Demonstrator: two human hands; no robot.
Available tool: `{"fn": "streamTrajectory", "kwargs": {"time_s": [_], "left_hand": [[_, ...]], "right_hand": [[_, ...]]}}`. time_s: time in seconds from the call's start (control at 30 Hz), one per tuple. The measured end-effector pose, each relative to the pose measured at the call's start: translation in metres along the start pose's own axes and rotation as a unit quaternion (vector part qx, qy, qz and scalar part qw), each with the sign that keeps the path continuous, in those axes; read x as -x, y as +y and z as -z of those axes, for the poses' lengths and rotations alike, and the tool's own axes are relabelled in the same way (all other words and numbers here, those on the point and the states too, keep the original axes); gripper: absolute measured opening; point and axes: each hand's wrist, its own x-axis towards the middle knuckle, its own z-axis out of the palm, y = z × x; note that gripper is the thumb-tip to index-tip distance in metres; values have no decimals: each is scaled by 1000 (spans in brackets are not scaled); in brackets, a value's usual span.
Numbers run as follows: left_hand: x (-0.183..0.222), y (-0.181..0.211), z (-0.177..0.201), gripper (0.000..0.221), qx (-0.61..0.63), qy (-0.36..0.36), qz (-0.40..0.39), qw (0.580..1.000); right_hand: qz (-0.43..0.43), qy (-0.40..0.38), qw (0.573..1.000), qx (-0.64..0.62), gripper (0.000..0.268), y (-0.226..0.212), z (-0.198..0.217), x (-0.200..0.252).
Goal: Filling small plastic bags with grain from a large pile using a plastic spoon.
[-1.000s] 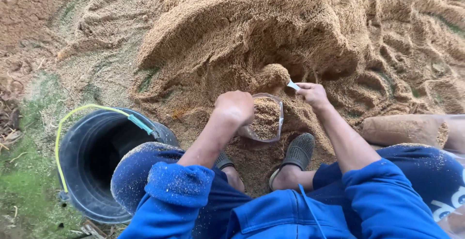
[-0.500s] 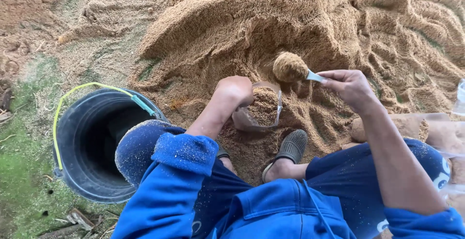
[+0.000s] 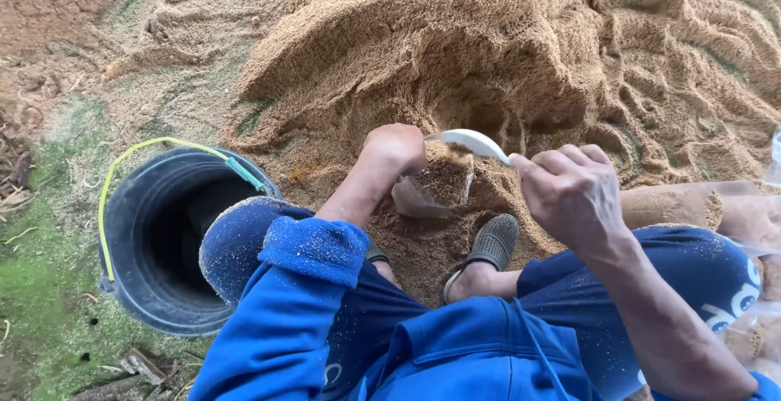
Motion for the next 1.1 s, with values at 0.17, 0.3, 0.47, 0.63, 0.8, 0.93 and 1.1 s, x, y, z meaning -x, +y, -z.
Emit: {"fn": "streamTrajectory", "kwargs": {"time_s": [0.17,0.3,0.47,0.63,0.8,0.93,1.1], "left_hand": [[-3,1,-7,26,-3,-10,-2,1000],[29,10,15,28,-1,-29,9,1000],[23,10,11,30,-2,-21,8,1000],[5,3,-5,26,-23,-19,11,999],[77,38,50,43,3,-77,59,995],[33,22,13,35,-42,-66,43,996],[0,4,-27,32,-27,-6,14,1000]], "right_hand": [[-1,-55,997,-58,16,-19,-28,5],[-125,-98,974,-164,20,7,-21,1],[-277,-88,926,-242,20,50,-71,18],[-385,-166,884,-209,26,75,-149,42],[-440,-346,821,-114,33,91,-201,60],[-456,-365,801,-132,31,81,-230,76],[-482,-339,790,-168,34,52,-252,89]]}}
